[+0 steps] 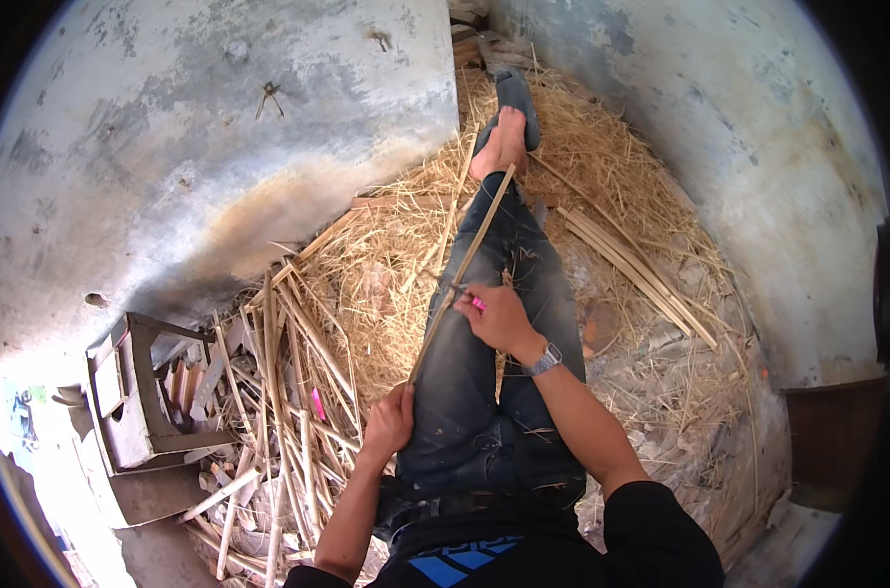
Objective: The person scrapes a thin bamboo strip using a small knife while sitting on the floor. The person holds the bamboo strip with their feet and left hand, repeatedly pulling the knife along the length of the strip with their right hand to smooth the surface.
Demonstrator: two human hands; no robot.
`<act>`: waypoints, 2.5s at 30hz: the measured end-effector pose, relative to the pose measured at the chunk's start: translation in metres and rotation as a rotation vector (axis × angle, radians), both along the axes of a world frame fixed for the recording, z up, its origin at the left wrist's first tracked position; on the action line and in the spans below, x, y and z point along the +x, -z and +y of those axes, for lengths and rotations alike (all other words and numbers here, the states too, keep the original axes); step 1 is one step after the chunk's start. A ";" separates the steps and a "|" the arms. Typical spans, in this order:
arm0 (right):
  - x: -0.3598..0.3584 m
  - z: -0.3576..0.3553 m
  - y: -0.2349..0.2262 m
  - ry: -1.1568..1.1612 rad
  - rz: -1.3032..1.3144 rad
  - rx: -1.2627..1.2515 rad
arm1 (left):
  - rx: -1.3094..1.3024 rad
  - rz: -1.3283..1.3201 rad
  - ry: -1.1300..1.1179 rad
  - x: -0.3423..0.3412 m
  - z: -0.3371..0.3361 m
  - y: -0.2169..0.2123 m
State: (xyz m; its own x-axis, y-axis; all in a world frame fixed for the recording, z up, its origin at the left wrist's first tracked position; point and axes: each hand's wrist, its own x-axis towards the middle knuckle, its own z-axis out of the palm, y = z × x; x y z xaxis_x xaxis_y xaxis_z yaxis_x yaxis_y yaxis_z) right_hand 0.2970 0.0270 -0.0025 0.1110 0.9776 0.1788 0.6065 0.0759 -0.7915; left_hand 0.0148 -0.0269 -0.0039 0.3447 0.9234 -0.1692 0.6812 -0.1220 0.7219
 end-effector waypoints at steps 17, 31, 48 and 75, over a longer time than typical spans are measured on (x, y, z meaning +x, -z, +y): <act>0.007 0.022 0.001 0.219 -0.089 0.100 | 0.038 0.000 0.019 0.005 0.005 -0.002; 0.014 0.020 0.004 -0.022 -0.187 0.078 | 0.041 0.085 0.028 0.003 0.003 0.003; 0.002 -0.005 -0.042 0.126 0.242 -0.057 | -0.112 -0.023 0.057 -0.039 -0.005 -0.010; 0.052 0.042 0.043 0.261 -0.008 -0.188 | -0.241 0.102 0.211 -0.094 -0.008 0.012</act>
State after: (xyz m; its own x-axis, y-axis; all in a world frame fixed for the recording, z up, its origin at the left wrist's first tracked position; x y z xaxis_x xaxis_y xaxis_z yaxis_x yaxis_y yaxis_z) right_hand 0.3495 0.0690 -0.0453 0.3612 0.9325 0.0001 0.5929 -0.2296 -0.7719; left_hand -0.0793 -0.0346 -0.0157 0.4944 0.7626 -0.4171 0.7290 -0.1024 0.6768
